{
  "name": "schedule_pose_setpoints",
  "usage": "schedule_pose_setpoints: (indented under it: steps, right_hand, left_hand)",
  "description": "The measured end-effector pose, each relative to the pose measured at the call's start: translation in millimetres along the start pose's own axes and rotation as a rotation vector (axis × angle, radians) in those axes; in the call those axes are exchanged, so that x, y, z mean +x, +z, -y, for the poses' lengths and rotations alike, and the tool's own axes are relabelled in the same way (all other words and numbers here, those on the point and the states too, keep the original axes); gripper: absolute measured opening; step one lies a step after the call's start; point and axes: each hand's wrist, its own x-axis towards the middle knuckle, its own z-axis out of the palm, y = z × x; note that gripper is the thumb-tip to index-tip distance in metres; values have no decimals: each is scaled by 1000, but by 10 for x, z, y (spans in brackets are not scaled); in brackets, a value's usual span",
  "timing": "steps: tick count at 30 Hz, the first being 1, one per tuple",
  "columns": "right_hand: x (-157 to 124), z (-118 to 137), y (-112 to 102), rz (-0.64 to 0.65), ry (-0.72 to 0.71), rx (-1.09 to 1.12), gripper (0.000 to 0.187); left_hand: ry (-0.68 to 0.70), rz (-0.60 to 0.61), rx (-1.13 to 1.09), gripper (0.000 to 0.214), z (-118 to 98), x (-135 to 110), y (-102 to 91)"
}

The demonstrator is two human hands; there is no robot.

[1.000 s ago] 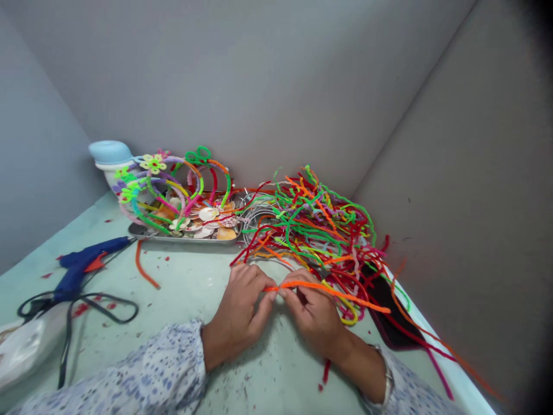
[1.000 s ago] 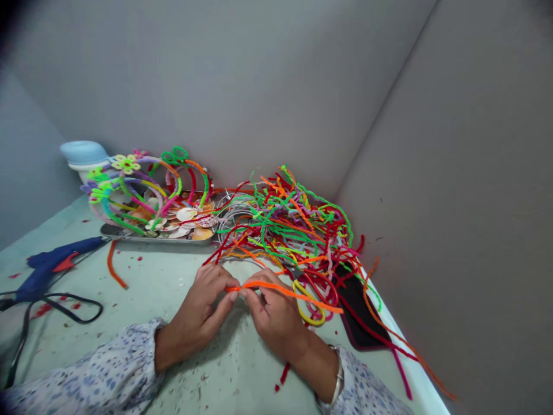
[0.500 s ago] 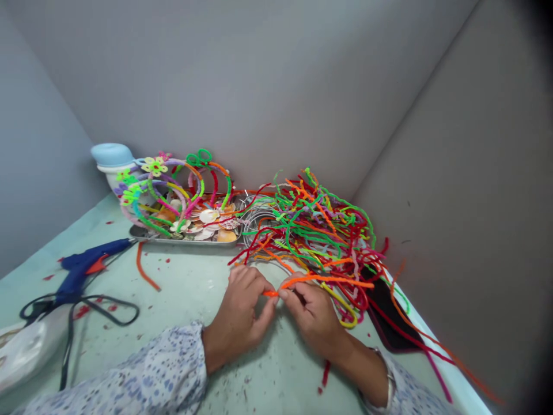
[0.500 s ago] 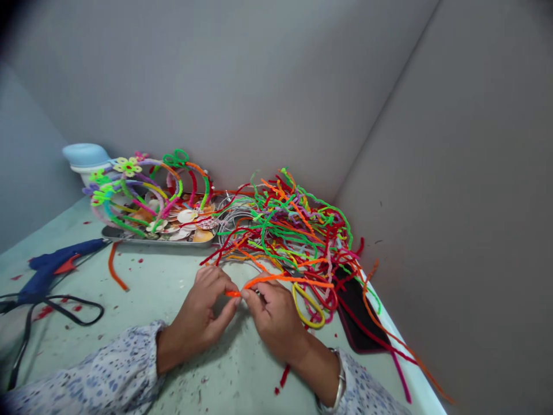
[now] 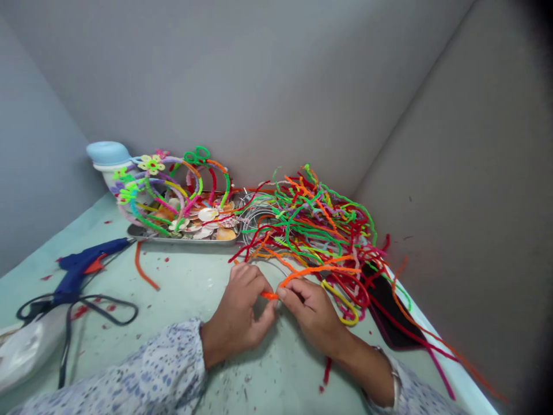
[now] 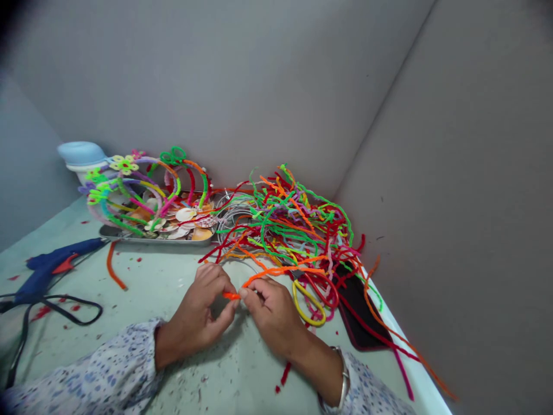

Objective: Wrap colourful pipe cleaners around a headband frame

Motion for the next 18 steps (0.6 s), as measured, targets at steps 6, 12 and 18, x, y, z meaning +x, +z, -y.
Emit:
schedule_pose_setpoints:
  steps: [6, 12, 18]
  right_hand:
    - [5, -17, 0, 6, -14, -14, 31]
    - [27, 6, -27, 52, -26, -53, 29]
    - [32, -5, -25, 56, -12, -16, 28]
  left_hand:
    - [0, 0, 10, 4, -10, 5, -4]
    - [30, 17, 18, 6, -28, -4, 17]
    - [34, 49, -1, 6, 0, -10, 8]
